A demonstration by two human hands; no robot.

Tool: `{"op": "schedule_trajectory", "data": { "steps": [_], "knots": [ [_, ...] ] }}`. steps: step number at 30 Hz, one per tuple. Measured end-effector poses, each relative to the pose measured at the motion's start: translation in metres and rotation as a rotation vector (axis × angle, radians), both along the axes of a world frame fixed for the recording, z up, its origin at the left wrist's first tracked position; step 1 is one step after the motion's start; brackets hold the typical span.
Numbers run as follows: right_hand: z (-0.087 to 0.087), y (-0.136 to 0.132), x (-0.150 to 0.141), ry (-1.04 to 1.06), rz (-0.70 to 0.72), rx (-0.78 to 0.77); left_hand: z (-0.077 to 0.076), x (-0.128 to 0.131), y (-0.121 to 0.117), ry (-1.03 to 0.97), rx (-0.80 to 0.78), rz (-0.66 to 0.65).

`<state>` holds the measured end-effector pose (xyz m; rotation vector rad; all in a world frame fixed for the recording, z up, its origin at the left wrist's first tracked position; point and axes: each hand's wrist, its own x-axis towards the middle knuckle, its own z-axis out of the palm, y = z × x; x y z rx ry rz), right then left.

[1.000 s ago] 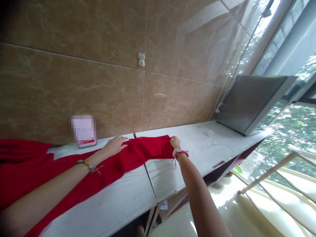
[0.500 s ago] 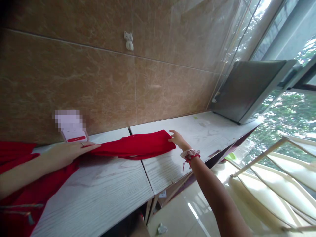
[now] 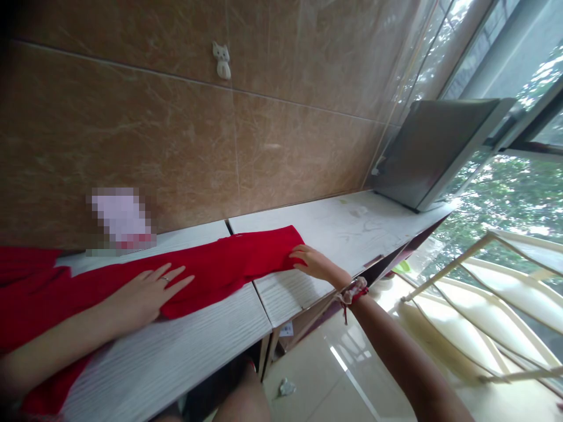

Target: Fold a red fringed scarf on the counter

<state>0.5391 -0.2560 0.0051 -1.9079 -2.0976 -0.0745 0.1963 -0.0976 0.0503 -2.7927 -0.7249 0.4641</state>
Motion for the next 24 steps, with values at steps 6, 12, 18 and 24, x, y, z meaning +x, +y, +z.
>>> {"op": "schedule_trajectory", "data": {
  "steps": [6, 12, 18, 24],
  "knots": [
    [0.009, -0.008, -0.009, -0.065, 0.009, -0.116, -0.017, 0.042, -0.027, -0.057, -0.185, -0.094],
    [0.012, -0.009, -0.003, -0.101, -0.059, -0.164, -0.034, 0.074, -0.032, -0.289, -0.155, -0.102],
    [0.007, -0.010, 0.000, -0.080, -0.057, -0.154, -0.026, 0.106, -0.033, -0.289, -0.066, -0.127],
    [0.008, -0.010, 0.002, -0.004, -0.060, -0.116, 0.003, 0.100, -0.001, -0.352, -0.059, -0.043]
  ]
}}
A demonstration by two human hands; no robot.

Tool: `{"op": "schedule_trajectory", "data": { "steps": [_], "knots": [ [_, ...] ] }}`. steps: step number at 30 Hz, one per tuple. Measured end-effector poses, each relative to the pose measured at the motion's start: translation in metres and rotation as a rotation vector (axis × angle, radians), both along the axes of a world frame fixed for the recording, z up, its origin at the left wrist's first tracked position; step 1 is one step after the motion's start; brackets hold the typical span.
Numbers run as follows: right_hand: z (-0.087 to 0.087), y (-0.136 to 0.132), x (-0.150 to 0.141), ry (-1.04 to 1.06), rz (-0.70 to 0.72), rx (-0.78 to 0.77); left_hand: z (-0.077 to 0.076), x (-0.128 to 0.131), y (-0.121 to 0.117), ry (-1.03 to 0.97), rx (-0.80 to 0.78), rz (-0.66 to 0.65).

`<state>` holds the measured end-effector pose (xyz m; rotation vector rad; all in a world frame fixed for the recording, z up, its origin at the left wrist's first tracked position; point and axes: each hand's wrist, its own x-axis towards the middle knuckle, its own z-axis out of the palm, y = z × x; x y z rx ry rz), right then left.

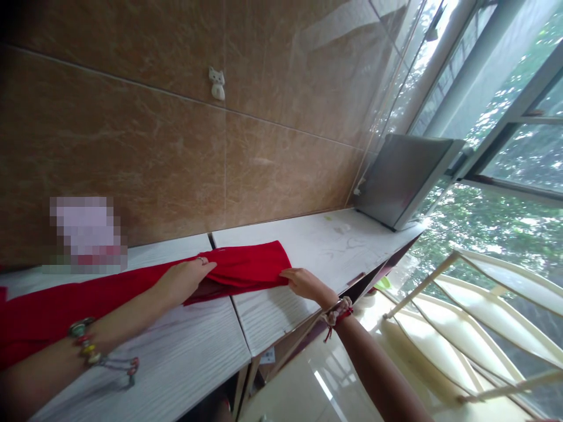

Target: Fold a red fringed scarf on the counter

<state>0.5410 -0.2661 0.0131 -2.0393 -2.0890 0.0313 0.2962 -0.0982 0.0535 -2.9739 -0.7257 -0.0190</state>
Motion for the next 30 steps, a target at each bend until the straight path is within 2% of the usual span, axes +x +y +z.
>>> {"op": "schedule_trajectory", "data": {
  "steps": [4, 8, 12, 15, 20, 23, 26, 30],
  "knots": [
    [0.004, 0.003, -0.008, -0.035, 0.013, 0.021, -0.001, 0.001, 0.002, 0.047, -0.036, -0.039],
    [-0.007, 0.017, -0.032, -0.131, 0.061, 0.157, -0.006, 0.008, 0.000, 0.017, -0.093, 0.003],
    [-0.023, 0.038, -0.064, -0.198, -0.054, 0.214, -0.005, 0.011, 0.012, -0.074, -0.104, 0.004],
    [-0.027, 0.051, -0.074, -0.233, -0.140, 0.198, 0.001, 0.006, 0.020, -0.104, -0.063, -0.005],
    [-0.020, 0.046, -0.052, -0.204, -0.233, 0.196, 0.014, -0.005, 0.018, -0.065, 0.069, 0.005],
    [-0.019, 0.031, -0.032, -0.176, -0.261, 0.190, 0.015, -0.008, 0.015, -0.037, 0.132, -0.064],
    [-0.024, 0.015, -0.020, -0.183, -0.276, 0.227, 0.004, -0.008, 0.009, 0.015, 0.154, -0.146],
    [-0.034, 0.004, -0.015, -0.249, -0.266, 0.214, -0.017, -0.006, 0.004, 0.067, 0.151, -0.179]
  ]
}}
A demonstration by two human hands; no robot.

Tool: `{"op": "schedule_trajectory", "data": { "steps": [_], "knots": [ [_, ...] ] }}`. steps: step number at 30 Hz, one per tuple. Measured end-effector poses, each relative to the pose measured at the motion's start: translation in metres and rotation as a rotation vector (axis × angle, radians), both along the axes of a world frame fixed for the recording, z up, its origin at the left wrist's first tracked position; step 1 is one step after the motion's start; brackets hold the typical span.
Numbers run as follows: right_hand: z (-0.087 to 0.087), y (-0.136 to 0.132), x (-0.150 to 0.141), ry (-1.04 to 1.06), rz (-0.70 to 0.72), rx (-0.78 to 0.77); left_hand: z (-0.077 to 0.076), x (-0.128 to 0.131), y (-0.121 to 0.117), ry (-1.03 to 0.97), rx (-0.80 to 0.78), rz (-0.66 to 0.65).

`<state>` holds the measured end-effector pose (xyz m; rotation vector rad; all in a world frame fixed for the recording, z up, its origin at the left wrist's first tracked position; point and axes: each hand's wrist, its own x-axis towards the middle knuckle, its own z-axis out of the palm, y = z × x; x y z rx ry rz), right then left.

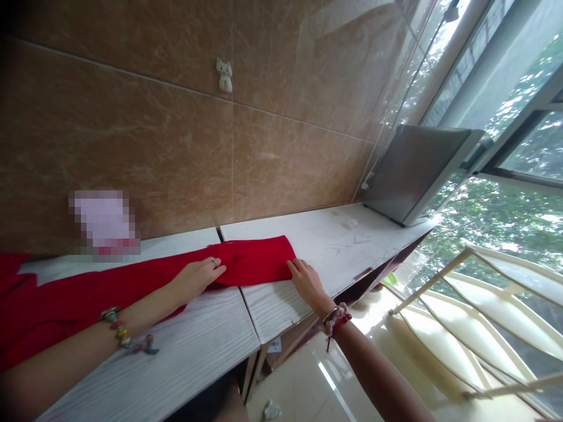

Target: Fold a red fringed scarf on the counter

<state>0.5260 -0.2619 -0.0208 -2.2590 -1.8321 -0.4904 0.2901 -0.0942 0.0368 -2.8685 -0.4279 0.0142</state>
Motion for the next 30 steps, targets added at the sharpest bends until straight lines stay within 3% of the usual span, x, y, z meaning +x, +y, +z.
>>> {"op": "schedule_trajectory", "data": {
  "steps": [3, 8, 14, 20, 22, 26, 30],
  "knots": [
    [0.003, -0.004, 0.004, -0.014, 0.010, 0.008, -0.004, 0.000, 0.005, -0.003, 0.017, -0.008],
    [0.013, -0.015, 0.015, 0.019, 0.060, 0.101, 0.004, 0.002, 0.015, -0.061, 0.070, 0.022],
    [-0.001, -0.031, 0.020, 0.115, 0.098, -0.058, -0.013, 0.002, 0.007, 0.065, -0.017, -0.063],
    [0.006, -0.032, 0.023, 0.176, 0.030, -0.055, 0.002, 0.001, 0.011, -0.072, 0.103, -0.143],
    [0.005, -0.033, 0.024, 0.178, 0.031, -0.026, 0.001, 0.000, 0.011, -0.047, 0.114, -0.146],
    [-0.003, -0.038, 0.026, 0.067, 0.063, -0.055, -0.010, -0.011, 0.012, 0.136, 0.001, -0.136],
    [0.012, -0.037, 0.027, 0.027, 0.162, -0.135, 0.001, -0.021, 0.029, 0.235, -0.190, -0.085]
  ]
}}
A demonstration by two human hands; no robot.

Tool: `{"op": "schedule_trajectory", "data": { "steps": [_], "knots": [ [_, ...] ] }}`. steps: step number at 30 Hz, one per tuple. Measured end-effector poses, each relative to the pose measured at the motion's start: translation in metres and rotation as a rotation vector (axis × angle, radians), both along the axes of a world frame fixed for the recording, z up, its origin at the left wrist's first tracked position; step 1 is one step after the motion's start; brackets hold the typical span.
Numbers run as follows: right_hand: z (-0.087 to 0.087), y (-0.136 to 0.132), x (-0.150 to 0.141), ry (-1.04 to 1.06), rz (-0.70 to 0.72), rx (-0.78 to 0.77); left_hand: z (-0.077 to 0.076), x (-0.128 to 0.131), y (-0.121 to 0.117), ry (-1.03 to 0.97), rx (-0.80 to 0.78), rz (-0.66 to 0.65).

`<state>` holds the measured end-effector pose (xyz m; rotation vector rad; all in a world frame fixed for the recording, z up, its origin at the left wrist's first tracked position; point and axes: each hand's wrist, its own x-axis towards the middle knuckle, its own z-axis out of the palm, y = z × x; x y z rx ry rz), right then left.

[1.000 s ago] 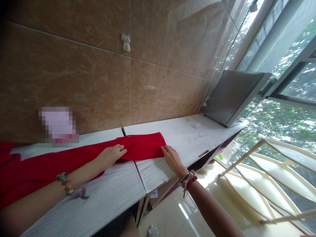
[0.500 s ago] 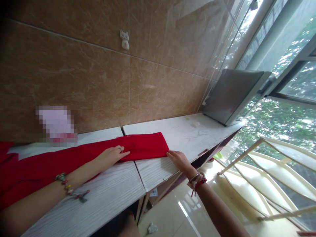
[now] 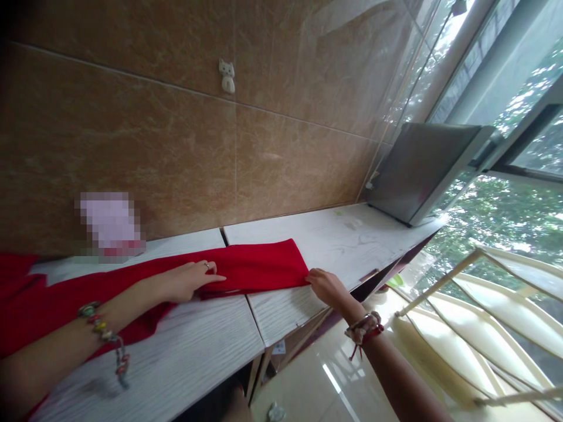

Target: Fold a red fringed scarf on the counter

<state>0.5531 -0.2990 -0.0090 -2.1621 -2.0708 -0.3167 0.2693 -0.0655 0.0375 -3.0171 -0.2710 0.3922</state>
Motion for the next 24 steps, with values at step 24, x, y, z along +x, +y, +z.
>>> {"op": "schedule_trajectory", "data": {
  "steps": [24],
  "knots": [
    [-0.007, 0.091, -0.052, 0.281, -0.013, 0.018, -0.019, 0.075, 0.080, -0.293, -0.185, 0.341]
  ]
}}
